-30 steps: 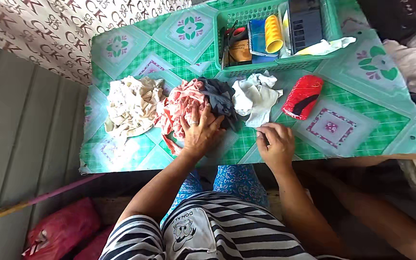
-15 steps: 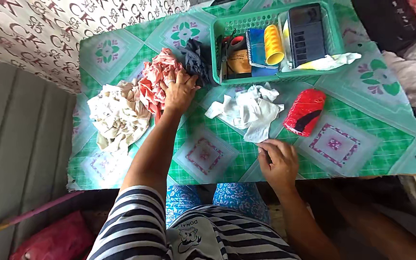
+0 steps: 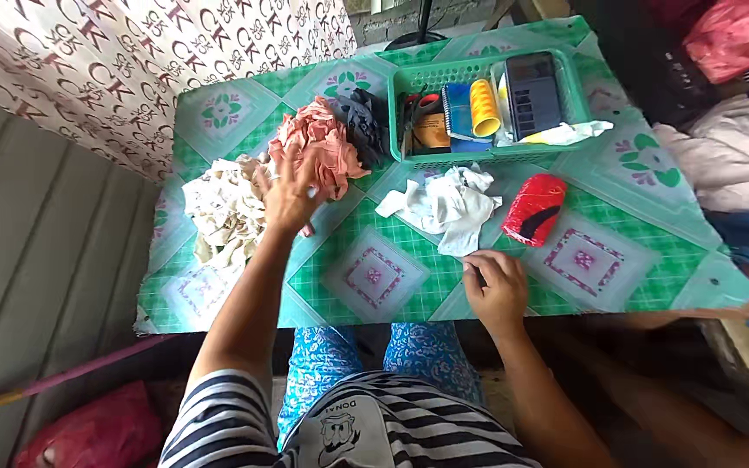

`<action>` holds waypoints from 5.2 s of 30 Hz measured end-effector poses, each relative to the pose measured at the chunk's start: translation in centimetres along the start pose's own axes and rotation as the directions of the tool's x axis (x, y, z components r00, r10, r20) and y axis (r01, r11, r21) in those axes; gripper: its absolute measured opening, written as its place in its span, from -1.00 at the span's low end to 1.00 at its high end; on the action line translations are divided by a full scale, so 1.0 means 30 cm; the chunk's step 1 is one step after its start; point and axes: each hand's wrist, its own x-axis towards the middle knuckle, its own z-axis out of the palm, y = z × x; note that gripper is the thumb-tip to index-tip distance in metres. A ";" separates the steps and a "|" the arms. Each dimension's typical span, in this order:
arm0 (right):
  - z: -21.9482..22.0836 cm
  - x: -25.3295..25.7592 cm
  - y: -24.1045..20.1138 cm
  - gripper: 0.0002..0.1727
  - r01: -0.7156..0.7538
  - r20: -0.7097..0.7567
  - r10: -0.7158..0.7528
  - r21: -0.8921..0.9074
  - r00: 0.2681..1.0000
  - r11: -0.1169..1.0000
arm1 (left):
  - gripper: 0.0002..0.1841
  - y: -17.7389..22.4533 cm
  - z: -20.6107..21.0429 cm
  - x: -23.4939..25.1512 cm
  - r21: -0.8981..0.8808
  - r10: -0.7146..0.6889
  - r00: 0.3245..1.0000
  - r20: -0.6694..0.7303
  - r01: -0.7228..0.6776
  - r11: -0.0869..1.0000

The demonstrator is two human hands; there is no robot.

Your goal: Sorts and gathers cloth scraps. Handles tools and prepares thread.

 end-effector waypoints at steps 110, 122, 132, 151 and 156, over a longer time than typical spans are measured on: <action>-0.127 0.274 0.227 -0.65 -0.442 -0.050 0.466 0.240 0.884 0.864 | -0.57 -0.036 0.040 -0.573 -0.145 -0.052 0.998 -0.036 0.046 0.988; -0.092 0.225 0.243 -0.60 -0.372 -0.069 0.403 0.271 0.912 0.888 | -0.63 -0.032 0.040 -0.577 -0.179 -0.087 0.996 -0.021 0.081 0.980; -0.080 0.226 0.243 -0.65 -0.359 -0.110 0.390 0.228 0.914 0.905 | -0.63 -0.034 0.044 -0.586 -0.186 -0.073 0.996 -0.052 0.062 0.981; -0.078 0.228 0.248 -0.67 -0.350 -0.112 0.377 0.206 0.919 0.914 | -0.66 -0.028 0.032 -0.593 -0.224 -0.104 0.994 -0.044 0.092 0.970; -0.068 0.227 0.267 -0.69 -0.325 -0.135 0.355 0.207 0.925 0.923 | -0.66 -0.028 0.036 -0.592 -0.222 -0.090 0.994 -0.062 0.074 0.972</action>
